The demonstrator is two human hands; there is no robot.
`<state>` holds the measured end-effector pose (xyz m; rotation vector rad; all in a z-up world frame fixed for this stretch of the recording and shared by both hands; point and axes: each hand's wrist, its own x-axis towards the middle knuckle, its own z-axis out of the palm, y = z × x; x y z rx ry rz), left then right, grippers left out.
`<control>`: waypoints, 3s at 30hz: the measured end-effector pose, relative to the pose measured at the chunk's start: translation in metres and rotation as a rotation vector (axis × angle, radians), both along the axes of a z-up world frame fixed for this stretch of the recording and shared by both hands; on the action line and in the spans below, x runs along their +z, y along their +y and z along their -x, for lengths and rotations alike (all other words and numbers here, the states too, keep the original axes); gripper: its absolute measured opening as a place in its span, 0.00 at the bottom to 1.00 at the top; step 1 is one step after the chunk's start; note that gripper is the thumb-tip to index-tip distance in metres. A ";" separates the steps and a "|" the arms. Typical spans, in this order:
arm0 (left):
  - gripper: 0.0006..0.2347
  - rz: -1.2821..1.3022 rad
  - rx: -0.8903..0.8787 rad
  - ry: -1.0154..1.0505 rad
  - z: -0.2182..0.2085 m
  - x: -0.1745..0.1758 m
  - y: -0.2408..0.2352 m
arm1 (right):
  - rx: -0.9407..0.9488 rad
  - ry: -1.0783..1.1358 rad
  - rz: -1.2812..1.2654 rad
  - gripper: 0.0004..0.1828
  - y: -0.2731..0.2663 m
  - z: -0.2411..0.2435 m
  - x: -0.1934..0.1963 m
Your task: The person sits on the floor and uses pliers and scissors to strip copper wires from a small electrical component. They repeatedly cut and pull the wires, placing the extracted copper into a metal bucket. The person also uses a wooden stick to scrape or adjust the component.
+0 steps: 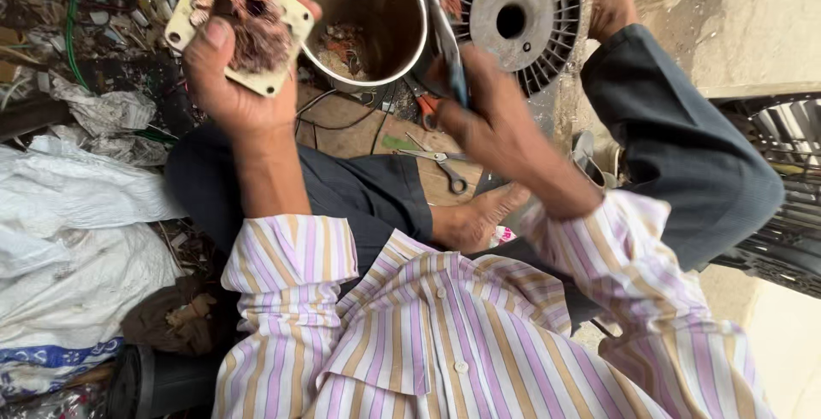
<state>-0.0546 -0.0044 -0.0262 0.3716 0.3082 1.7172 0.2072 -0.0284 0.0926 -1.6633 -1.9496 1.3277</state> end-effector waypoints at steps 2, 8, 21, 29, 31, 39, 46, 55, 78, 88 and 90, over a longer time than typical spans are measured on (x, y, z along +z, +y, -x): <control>0.23 0.034 0.027 0.017 0.002 0.006 -0.002 | 0.162 -0.405 -0.386 0.12 0.012 0.003 -0.012; 0.23 0.022 -0.030 -0.011 -0.003 0.007 -0.001 | 0.038 -0.143 0.357 0.09 0.035 0.009 -0.027; 0.24 0.112 -0.078 -0.228 0.003 -0.003 0.007 | -0.248 0.636 1.132 0.14 0.062 0.000 -0.029; 0.25 0.106 -0.102 -0.193 -0.001 0.002 0.009 | -0.215 0.429 1.135 0.11 0.068 0.014 -0.026; 0.24 0.124 -0.065 -0.170 0.000 0.000 0.006 | -0.218 0.431 1.135 0.10 0.066 0.013 -0.025; 0.24 0.126 -0.068 -0.169 0.000 -0.007 0.007 | -0.153 0.288 1.009 0.13 0.061 -0.001 -0.007; 0.35 -0.107 -0.236 -0.105 -0.018 -0.001 0.012 | 0.114 -0.244 0.960 0.10 -0.029 -0.044 -0.062; 0.39 -0.146 -0.260 0.042 -0.039 0.007 0.012 | 0.496 -0.580 0.039 0.23 -0.081 -0.042 -0.122; 0.35 -0.202 0.062 0.756 -0.039 -0.003 0.005 | -0.265 0.180 -0.055 0.09 0.043 0.069 0.000; 0.30 -0.162 0.037 0.583 -0.048 -0.006 0.006 | -0.588 0.566 0.216 0.03 0.029 0.050 -0.028; 0.29 -0.153 0.078 0.563 -0.051 -0.007 0.008 | -0.655 0.577 0.208 0.03 0.020 0.054 -0.032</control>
